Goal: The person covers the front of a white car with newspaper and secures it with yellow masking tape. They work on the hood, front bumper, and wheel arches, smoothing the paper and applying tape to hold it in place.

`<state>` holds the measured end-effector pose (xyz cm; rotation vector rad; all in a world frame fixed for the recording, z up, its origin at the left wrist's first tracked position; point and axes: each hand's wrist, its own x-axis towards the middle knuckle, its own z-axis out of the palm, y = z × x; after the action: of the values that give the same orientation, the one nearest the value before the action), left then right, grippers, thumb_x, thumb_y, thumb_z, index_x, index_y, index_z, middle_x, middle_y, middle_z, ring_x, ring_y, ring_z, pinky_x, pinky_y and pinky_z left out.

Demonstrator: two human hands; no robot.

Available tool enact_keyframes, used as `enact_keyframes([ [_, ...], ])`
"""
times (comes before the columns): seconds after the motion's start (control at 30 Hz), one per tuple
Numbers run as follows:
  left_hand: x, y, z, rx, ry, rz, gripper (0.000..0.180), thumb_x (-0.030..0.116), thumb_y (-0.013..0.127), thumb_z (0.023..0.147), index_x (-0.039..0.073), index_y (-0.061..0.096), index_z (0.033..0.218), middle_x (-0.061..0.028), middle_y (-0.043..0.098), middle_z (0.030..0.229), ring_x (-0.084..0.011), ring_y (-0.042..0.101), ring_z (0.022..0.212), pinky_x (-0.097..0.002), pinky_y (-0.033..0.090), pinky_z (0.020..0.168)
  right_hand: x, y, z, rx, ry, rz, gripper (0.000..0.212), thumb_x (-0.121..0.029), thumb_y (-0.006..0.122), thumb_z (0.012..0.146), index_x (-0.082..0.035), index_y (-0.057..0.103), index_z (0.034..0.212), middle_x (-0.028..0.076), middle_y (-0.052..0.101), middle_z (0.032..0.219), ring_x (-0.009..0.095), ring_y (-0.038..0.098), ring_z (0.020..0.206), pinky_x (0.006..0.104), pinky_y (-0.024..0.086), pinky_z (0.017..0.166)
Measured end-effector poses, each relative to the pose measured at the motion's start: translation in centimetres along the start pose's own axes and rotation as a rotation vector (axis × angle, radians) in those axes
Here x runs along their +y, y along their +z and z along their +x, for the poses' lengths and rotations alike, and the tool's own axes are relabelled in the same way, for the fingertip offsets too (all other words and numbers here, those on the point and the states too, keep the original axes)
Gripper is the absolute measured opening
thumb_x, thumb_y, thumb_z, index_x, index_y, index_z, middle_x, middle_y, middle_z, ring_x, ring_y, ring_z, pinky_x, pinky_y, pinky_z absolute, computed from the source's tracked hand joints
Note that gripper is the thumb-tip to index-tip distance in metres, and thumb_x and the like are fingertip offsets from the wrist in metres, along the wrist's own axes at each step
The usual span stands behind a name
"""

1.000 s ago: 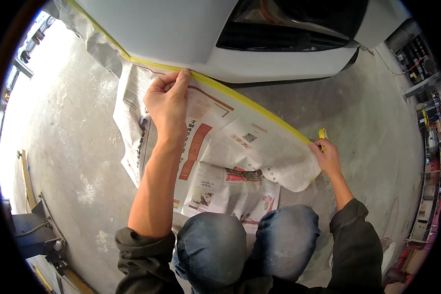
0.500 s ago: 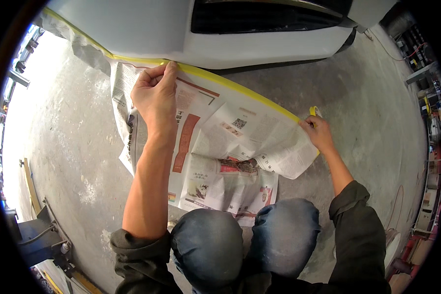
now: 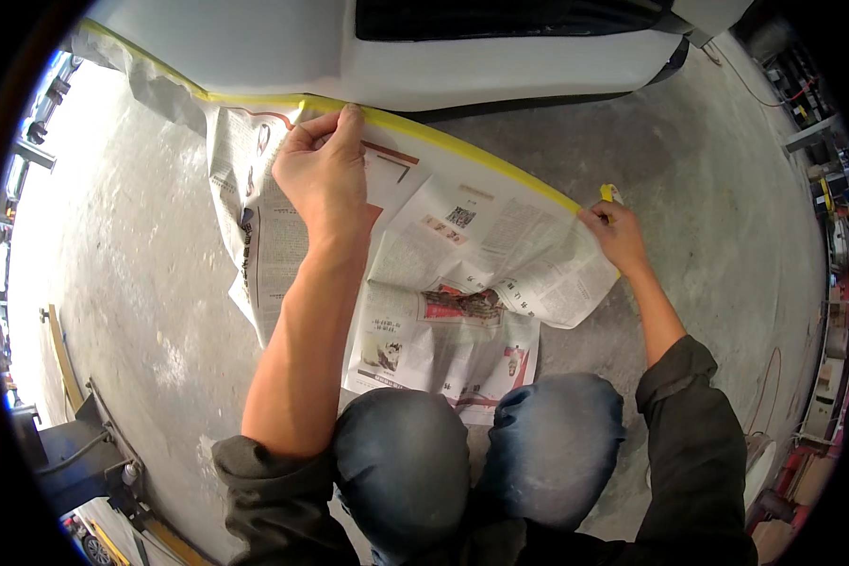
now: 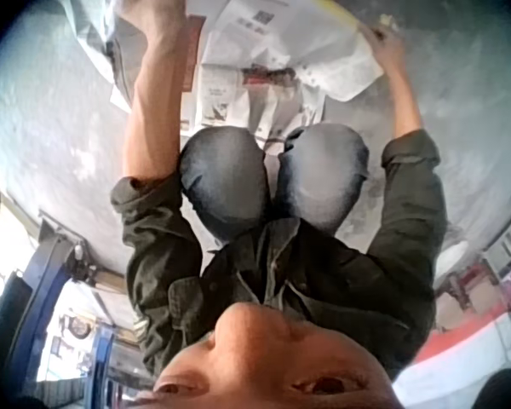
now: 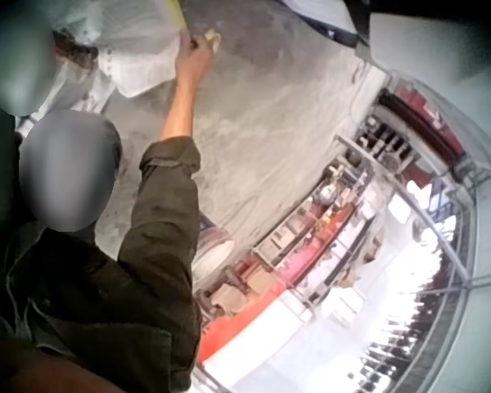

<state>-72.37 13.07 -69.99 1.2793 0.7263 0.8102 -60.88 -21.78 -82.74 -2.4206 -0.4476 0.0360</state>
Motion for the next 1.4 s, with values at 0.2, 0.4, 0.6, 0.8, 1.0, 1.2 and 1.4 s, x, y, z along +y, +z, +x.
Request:
enact_keyframes([
  [0.2,-0.9,0.3,-0.5,-0.007,-0.029,-0.056,0.021,0.014,0.078,0.087,-0.004,0.067,0.090,-0.0005,0.060,0.068,-0.0056,0.050,0.057,-0.0211,0.039,0.054,-0.3,-0.6,-0.2,-0.006,0.025,-0.035,0.030,-0.028,0.074,0.088,0.001,0.072,0.093,0.014,0.069,0.084,0.024,0.065,0.073,0.0352,0.049,0.069],
  [0.4,-1.1,-0.4,-0.3,0.006,-0.022,-0.055,0.019,0.013,0.077,0.088,-0.004,0.067,0.088,0.0007,0.059,0.066,-0.0040,0.048,0.055,-0.0201,0.036,0.051,-1.9,-1.3,-0.5,0.018,0.046,-0.081,0.031,-0.030,0.074,0.088,0.001,0.072,0.092,0.014,0.069,0.084,0.024,0.065,0.074,0.0360,0.049,0.069],
  [0.6,-2.7,-0.1,-0.5,-0.018,0.067,-0.016,0.021,0.013,0.080,0.087,-0.004,0.068,0.087,-0.0024,0.063,0.068,-0.0046,0.052,0.057,-0.0191,0.040,0.053,-2.9,-1.5,-0.3,0.032,0.034,-0.114,0.030,-0.028,0.073,0.089,0.002,0.072,0.091,0.015,0.070,0.083,0.025,0.066,0.072,0.0362,0.049,0.067],
  [0.8,-3.6,0.7,-0.9,-0.037,0.023,-0.055,0.023,0.014,0.082,0.084,-0.005,0.070,0.085,-0.0046,0.066,0.069,-0.0070,0.056,0.060,-0.0202,0.043,0.057,-2.4,-1.7,-1.8,0.042,0.037,-0.047,0.029,-0.027,0.074,0.088,0.002,0.071,0.089,0.014,0.069,0.079,0.022,0.063,0.069,0.0340,0.048,0.066],
  [1.0,-2.9,1.4,-1.2,-0.089,0.002,0.088,0.027,0.022,0.081,0.082,-0.004,0.072,0.081,-0.0053,0.067,0.069,-0.0091,0.057,0.062,-0.0240,0.045,0.062,-1.1,-1.7,-3.5,0.057,0.048,0.065,0.027,-0.023,0.075,0.088,0.003,0.068,0.086,0.009,0.064,0.074,0.015,0.055,0.067,0.0309,0.044,0.065],
  [1.2,-0.7,-0.2,1.3,-0.049,-0.041,0.048,0.022,0.018,0.077,0.077,-0.003,0.071,0.078,-0.0035,0.064,0.065,-0.0076,0.051,0.058,-0.0235,0.043,0.059,-0.7,-1.7,-3.5,0.086,0.030,0.112,0.027,-0.022,0.075,0.088,0.004,0.067,0.086,0.006,0.062,0.074,0.013,0.053,0.068,0.0296,0.043,0.066],
  [1.4,1.3,-1.4,2.9,0.011,-0.015,0.200,0.020,0.017,0.075,0.076,-0.003,0.071,0.078,-0.0035,0.064,0.068,-0.0086,0.050,0.057,-0.0242,0.042,0.057,-1.4,-2.2,-2.9,0.077,0.008,0.098,0.024,-0.019,0.074,0.089,0.004,0.067,0.085,0.006,0.062,0.075,0.013,0.053,0.069,0.0290,0.043,0.066],
])
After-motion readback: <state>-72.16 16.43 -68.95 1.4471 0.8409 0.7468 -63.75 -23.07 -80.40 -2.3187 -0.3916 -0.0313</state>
